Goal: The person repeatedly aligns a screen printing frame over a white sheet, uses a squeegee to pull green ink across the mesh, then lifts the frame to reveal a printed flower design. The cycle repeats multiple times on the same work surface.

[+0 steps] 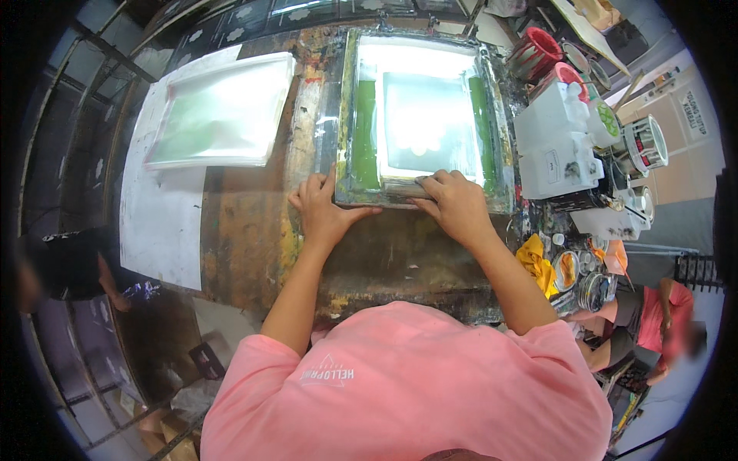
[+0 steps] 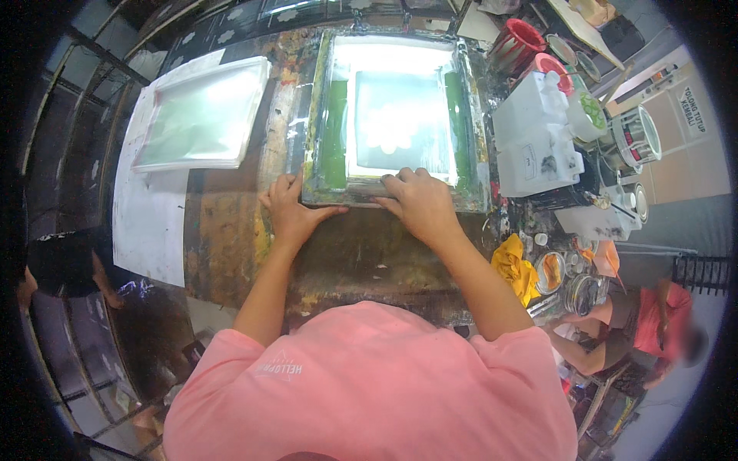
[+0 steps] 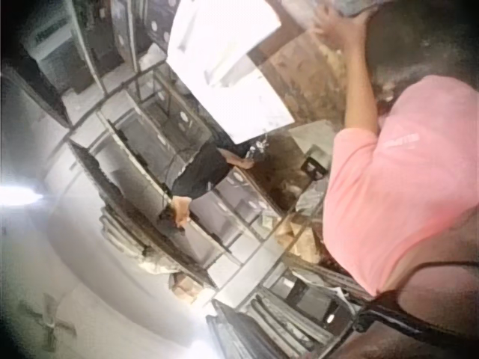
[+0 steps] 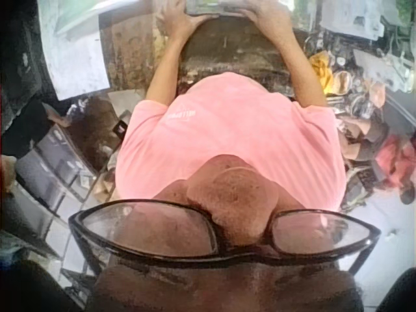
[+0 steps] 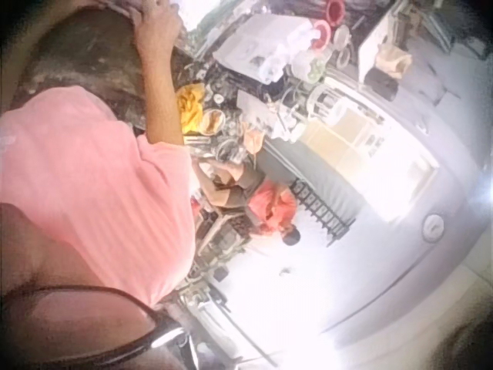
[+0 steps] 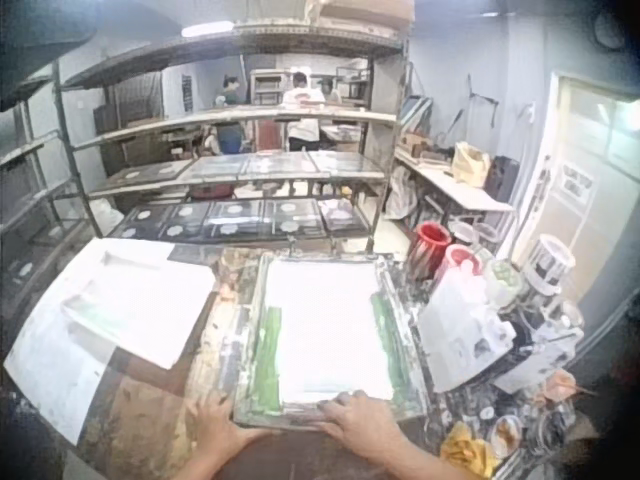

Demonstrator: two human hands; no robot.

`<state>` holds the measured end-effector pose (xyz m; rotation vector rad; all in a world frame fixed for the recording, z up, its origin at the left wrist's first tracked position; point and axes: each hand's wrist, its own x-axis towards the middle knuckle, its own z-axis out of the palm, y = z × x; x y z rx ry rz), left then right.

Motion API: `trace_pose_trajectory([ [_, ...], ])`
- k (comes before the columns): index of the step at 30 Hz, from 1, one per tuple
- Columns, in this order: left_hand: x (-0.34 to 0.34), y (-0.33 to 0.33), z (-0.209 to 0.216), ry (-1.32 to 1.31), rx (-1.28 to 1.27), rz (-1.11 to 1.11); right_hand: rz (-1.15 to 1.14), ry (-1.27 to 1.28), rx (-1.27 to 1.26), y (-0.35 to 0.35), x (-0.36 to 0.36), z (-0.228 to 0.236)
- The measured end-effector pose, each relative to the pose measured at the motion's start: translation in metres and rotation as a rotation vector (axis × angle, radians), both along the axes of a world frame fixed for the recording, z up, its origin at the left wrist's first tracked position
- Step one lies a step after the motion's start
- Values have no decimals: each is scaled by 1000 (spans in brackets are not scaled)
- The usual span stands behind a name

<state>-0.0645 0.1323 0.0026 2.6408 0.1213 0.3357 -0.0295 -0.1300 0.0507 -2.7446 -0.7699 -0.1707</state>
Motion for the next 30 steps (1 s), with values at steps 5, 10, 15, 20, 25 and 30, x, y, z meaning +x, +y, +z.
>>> trace_pose_trajectory([
  [5,-1,4,-6,-16,-1,-25,-4,-82,-20,0,56,-14],
  [10,1,6,-4,-71,27,-53,-37,-170,-4,5,168,-18],
  [15,3,7,-6,-133,14,-62,22,68,-114,-3,247,4],
  [20,-1,8,-8,-38,-137,-50,21,-100,9,-5,277,-4],
  [25,-2,8,-14,-180,-79,-85,-6,-155,-63,-3,231,-21],
  [30,-3,8,-19,-187,-94,-88,-37,-33,-137,0,114,0],
])
